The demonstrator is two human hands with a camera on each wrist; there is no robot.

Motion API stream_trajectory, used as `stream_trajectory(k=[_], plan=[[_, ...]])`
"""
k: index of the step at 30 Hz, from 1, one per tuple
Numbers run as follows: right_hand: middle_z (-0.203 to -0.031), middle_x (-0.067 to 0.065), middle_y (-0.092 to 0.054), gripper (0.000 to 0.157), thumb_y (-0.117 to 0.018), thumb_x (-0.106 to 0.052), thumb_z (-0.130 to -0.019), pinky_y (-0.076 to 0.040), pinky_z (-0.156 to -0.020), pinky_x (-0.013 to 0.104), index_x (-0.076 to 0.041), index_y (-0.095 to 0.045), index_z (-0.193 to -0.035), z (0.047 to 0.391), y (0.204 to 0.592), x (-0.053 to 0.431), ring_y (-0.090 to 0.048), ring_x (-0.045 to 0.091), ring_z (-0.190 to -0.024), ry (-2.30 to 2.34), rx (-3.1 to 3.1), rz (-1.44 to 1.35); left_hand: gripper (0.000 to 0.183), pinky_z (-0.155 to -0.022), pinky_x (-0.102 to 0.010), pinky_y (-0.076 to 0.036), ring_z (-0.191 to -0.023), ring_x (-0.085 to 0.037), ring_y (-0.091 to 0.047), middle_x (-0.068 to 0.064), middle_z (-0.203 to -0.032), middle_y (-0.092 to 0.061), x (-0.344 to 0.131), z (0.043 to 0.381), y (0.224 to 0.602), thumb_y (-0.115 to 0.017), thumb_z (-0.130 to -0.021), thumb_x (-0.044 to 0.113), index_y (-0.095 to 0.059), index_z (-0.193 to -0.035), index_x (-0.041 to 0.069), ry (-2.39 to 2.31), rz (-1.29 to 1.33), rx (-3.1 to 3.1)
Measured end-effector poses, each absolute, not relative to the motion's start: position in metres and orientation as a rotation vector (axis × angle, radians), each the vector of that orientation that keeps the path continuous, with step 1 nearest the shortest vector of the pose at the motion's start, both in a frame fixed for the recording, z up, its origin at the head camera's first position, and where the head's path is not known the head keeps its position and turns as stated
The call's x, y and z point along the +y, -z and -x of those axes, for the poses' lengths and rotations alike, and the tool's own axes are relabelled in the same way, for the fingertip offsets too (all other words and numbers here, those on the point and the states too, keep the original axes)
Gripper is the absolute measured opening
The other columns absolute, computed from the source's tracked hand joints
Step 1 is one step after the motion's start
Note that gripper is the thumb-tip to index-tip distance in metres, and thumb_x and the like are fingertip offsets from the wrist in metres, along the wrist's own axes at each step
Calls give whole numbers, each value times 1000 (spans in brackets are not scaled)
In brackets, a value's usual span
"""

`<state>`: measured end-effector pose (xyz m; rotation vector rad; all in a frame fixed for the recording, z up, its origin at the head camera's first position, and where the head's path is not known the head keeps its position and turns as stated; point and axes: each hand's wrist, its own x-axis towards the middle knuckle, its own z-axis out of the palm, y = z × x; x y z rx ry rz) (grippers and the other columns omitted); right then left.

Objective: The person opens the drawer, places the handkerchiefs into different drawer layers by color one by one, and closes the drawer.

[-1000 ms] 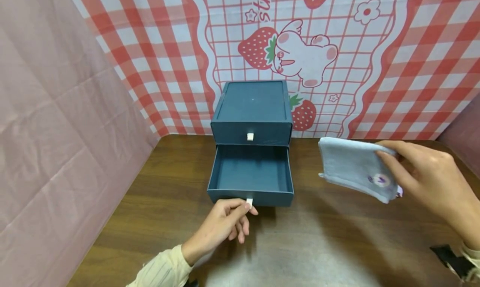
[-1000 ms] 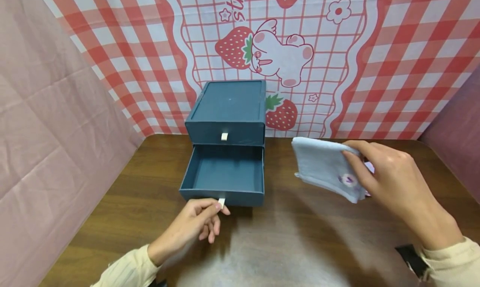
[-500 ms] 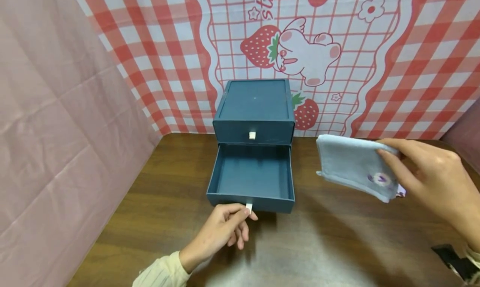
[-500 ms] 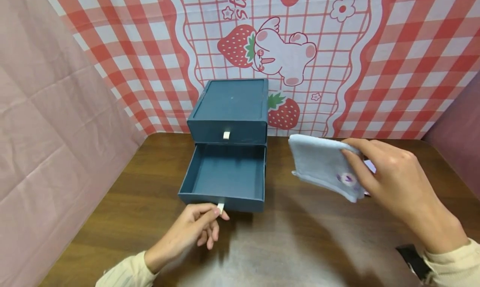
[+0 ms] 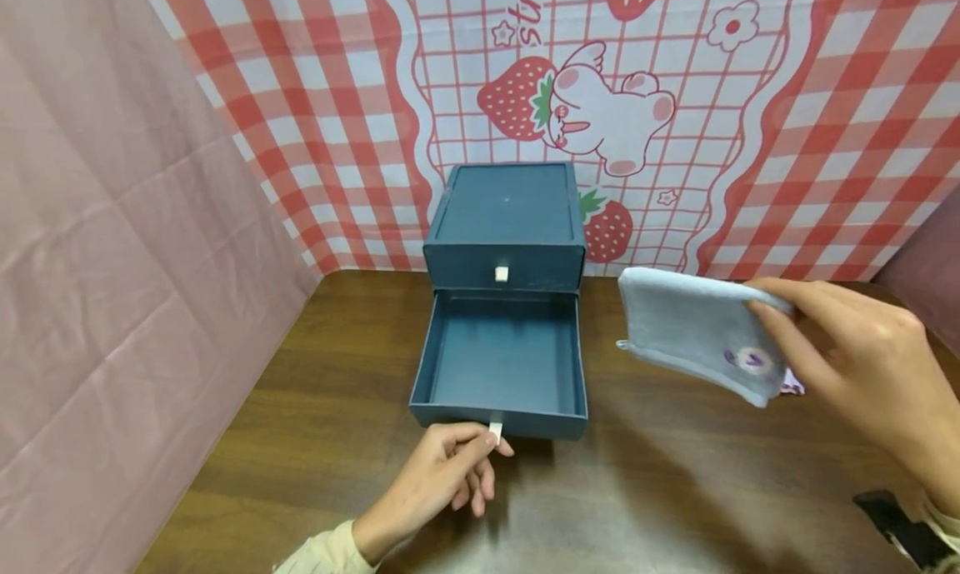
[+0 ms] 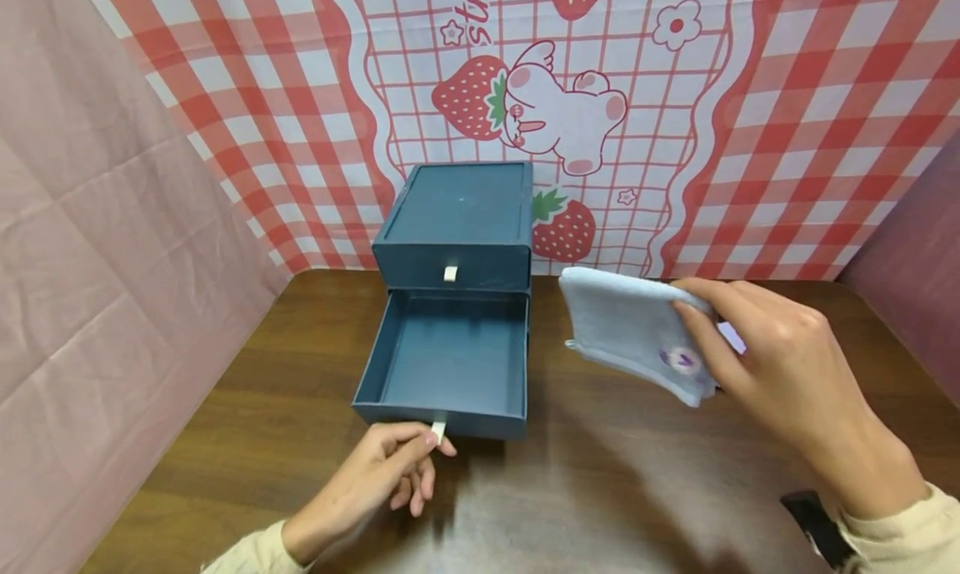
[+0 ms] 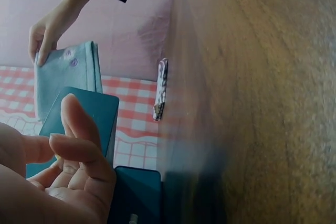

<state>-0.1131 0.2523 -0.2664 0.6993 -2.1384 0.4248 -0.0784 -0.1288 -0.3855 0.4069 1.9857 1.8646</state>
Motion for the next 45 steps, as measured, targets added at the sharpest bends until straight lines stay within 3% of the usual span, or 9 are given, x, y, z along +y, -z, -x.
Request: stream_trajectory(k=[5,17,26,33,45], plan=[[-80,13,-70,63,-47,-55,-101,-32,-75,4,2,-73,-98,110,265,242,-42,-21,-84,-492,-2083,-693,39,-42,-17,-39,-48,-12,-58,-9,-65,-64,-131,79,388,-52,-105,29,-67,-109,-7,-1857,-421,1976],[-79,14,-69,53,-56,-45,-100,-31,-78,3,4,-74,-98,107,262,228,-47,-16,-84,-571,-1971,-744,33,-42,-18,-39,-48,-13,-58,-13,-66,-65,-134,75,388,-54,-104,25,-70,-106,-5,-1827,-413,2003],[-73,9,-68,44,-60,-39,-99,-28,-62,10,1,-76,-100,110,257,215,-45,-2,-65,-568,-1891,-806,29,-42,-18,-39,-48,-13,-58,-10,-65,-65,-138,73,386,-56,-103,22,-72,-102,-3,-1786,-359,2062],[-81,10,-72,34,-66,-31,-97,-38,-82,6,0,-77,-100,114,256,197,-61,-1,-82,-665,-1819,-850,29,-41,-18,-39,-48,-13,-58,-11,-65,-65,-139,73,388,-56,-103,23,-73,-101,-1,-1780,-369,2083],[-83,9,-73,34,-64,-31,-98,-41,-81,9,1,-76,-102,121,253,173,-61,8,-75,-709,-1805,-915,31,-41,-19,-40,-47,-12,-58,-12,-65,-65,-140,73,389,-55,-103,24,-72,-103,-1,-1791,-392,2076]])
